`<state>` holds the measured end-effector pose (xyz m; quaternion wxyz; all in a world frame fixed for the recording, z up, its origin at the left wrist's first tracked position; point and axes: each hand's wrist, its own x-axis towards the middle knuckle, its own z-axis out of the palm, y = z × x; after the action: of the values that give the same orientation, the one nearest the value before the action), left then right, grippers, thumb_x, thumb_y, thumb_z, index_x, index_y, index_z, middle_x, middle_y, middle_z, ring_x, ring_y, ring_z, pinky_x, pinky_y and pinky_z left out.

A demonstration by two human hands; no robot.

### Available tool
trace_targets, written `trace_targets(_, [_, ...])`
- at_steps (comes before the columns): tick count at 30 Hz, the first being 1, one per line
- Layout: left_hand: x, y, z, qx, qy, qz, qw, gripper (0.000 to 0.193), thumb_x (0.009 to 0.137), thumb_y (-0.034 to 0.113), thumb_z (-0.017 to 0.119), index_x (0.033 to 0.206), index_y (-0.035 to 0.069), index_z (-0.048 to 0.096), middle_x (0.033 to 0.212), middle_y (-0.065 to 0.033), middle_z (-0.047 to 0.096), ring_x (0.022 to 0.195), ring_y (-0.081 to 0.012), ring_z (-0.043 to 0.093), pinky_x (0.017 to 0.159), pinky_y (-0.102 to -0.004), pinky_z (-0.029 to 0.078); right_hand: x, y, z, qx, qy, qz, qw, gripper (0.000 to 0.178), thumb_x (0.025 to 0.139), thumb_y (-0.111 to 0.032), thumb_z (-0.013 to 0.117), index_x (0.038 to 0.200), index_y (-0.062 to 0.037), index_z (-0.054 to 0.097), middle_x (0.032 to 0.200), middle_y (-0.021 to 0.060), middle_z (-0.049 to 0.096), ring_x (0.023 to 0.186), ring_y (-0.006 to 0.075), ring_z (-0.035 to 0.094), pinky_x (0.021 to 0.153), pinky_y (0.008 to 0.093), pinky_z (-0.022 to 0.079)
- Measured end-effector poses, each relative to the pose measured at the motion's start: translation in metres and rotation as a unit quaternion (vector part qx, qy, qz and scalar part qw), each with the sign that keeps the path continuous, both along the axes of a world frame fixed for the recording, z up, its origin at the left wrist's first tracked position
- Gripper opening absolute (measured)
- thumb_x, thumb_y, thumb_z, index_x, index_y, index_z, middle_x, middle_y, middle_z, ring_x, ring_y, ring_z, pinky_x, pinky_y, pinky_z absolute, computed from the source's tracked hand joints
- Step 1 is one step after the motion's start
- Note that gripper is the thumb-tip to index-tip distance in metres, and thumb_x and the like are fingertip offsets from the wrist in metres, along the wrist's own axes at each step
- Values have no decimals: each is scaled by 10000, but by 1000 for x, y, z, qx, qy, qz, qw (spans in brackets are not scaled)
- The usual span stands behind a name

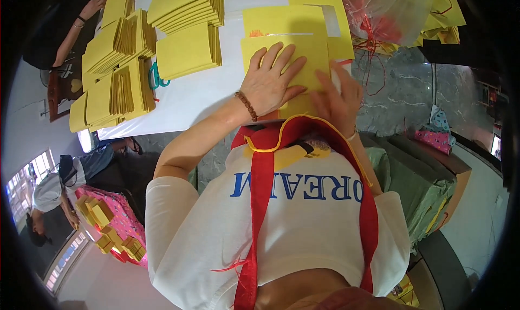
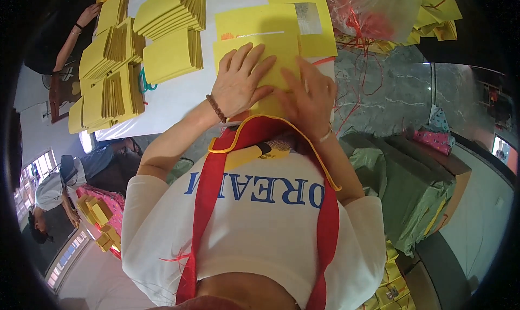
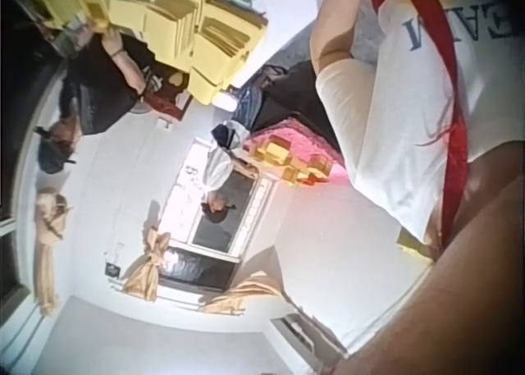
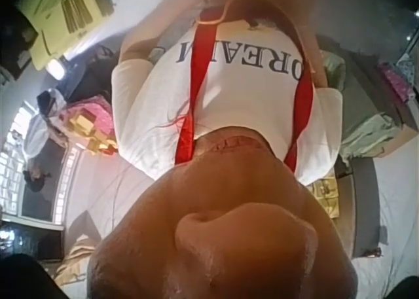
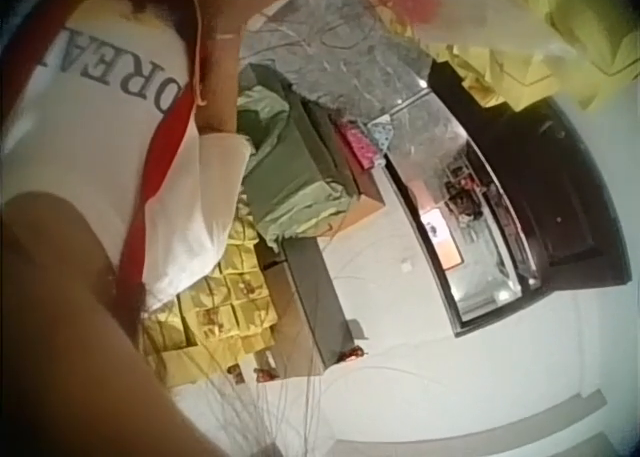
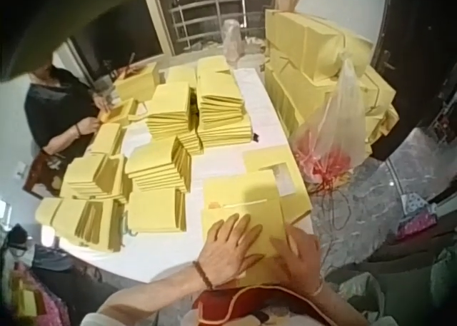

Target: Packaging and folding yellow ritual paper into a container.

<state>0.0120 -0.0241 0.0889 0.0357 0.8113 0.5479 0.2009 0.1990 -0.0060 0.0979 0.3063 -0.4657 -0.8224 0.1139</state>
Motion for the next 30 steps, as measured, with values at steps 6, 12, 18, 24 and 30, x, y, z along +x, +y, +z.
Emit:
trace_targets(6, [-3, -1, -2, 19, -5, -7, 1000, 546, 752, 371, 603, 1212, 109, 468, 1266, -132, 395, 1171, -305, 341, 935, -443, 277, 18, -10, -25, 17, -167, 159, 973, 514, 759, -419, 569, 1190, -145, 512, 1315, -5, 423, 1245, 191, 352, 995, 513, 201])
trace_targets(12, [-10, -6, 3, 3, 2, -78, 997, 492, 755, 315, 606, 1172, 79, 495, 1202, -117, 445, 1035, -278, 427, 854, -385, 338, 15, -13, -24, -5, -142, 152, 978, 481, 784, -327, 574, 1222, -145, 492, 1311, -1, 431, 1247, 198, 349, 1006, 508, 203])
trace_targets(18, [12, -15, 9, 110, 193, -19, 975, 445, 713, 192, 561, 1113, 3, 512, 1072, -141, 520, 885, -236, 491, 709, -311, 416, 31, 6, -18, -235, 98, 212, 944, 400, 836, -186, 534, 1222, -92, 488, 1266, 72, 477, 1204, 232, 410, 996, 373, 301])
trace_targets(24, [-2, -6, 16, 62, 55, 6, 997, 441, 645, 61, 539, 1084, 19, 535, 850, -69, 555, 739, -235, 532, 616, -332, 446, 31, 8, -12, -250, 349, 117, 895, 369, 858, -90, 475, 1215, 3, 475, 1237, 103, 495, 1176, 185, 428, 988, 316, 306])
trace_targets(30, [-129, -15, 40, 182, 21, 76, 980, 456, 666, 9, 550, 1111, 107, 552, 1019, -43, 608, 867, -236, 556, 715, -353, 436, 35, 6, -23, -272, 367, 88, 885, 338, 882, -86, 443, 1204, 8, 483, 1216, 105, 510, 1146, 178, 451, 971, 295, 319])
